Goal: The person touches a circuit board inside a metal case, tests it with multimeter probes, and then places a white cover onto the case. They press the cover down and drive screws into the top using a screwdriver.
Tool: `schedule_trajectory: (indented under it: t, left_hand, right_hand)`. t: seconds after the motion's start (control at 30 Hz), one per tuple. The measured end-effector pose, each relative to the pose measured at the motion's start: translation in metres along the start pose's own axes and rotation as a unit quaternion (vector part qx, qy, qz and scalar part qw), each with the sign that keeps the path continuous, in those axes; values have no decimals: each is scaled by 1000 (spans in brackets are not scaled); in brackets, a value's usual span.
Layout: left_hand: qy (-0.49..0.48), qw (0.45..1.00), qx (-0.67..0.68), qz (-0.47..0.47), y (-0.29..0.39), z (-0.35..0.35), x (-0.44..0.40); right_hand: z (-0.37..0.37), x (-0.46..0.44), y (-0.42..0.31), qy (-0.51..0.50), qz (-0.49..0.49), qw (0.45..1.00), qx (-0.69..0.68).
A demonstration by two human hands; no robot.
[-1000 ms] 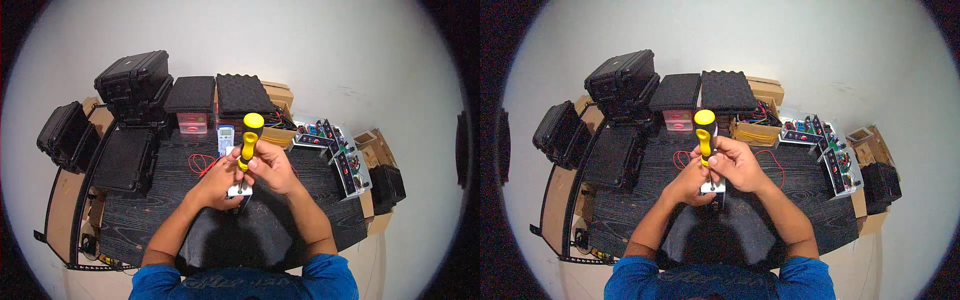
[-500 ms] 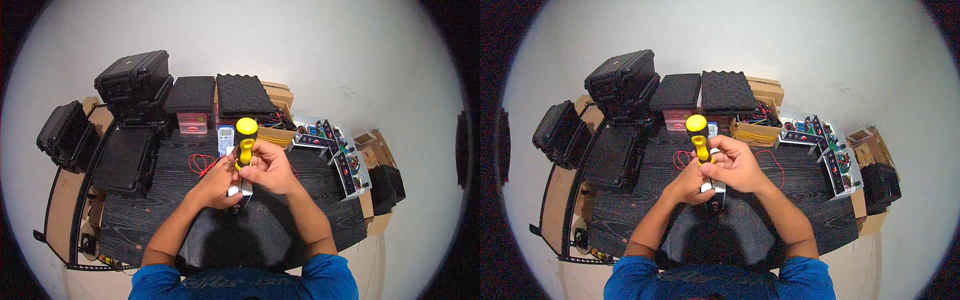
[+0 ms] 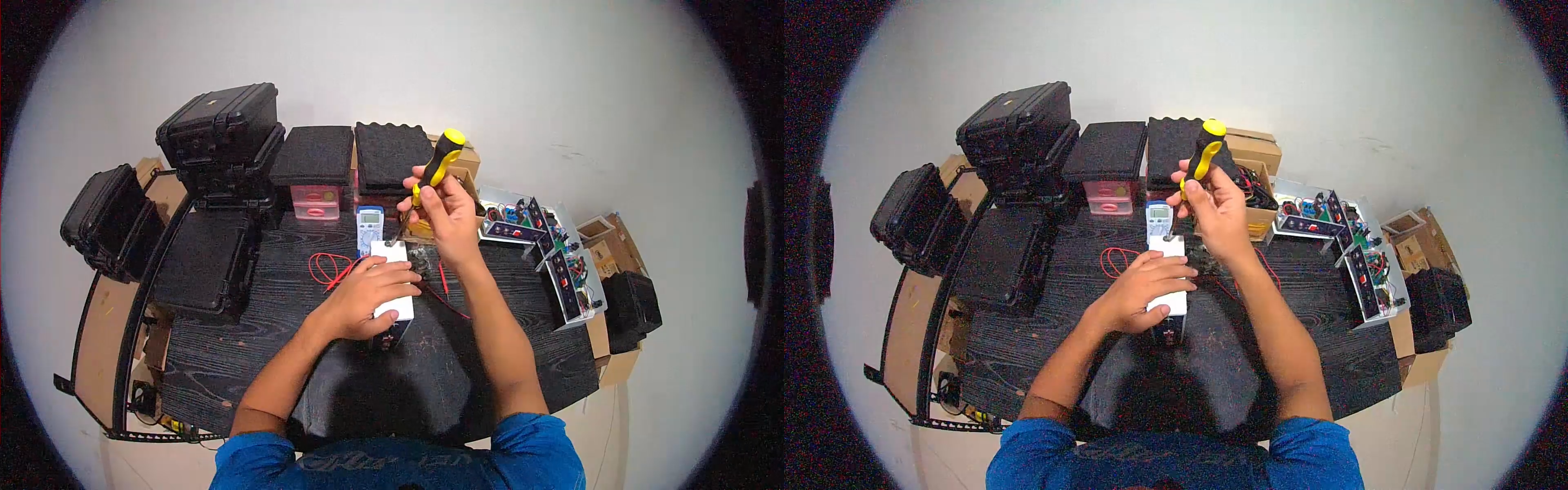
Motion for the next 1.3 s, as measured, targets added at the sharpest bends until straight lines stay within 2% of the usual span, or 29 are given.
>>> schedule_trajectory:
  t: [0.47,0.67,0.87,1.07,1.17,1.3]
  left_hand:
    - [24,999,-18,-24,3,2,-1]
    - [8,1000,-6,-10,1,0,0]
    - [12,1000,-8,-9,-1,-1,1]
    - [10,1000,-12,-10,0,-1,1]
    - [11,1000,-7,-10,-1,-2,1]
    - [10,1000,-5,-8,-1,-2,1]
  right_hand:
    - [1,-5,18,-47,8,999,1]
    - [0,-7,24,-66,8,996,66]
    - [-7,-14,20,-47,-29,998,19]
    - [-16,-14,10,4,-33,999,33]
    - [-8,-18,17,-39,-62,997,-8]
    - [-9,-19,22,-53,-53,997,4]
Point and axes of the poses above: each hand's wrist, its own x-axis away from the middle knuckle, its own z-axis out of the back of the hand, y = z × x, the point moved 3 cm from there along -x, towards the middle knuckle, and after that the axes turned 2 degrees about x, right-handed, at the moved point
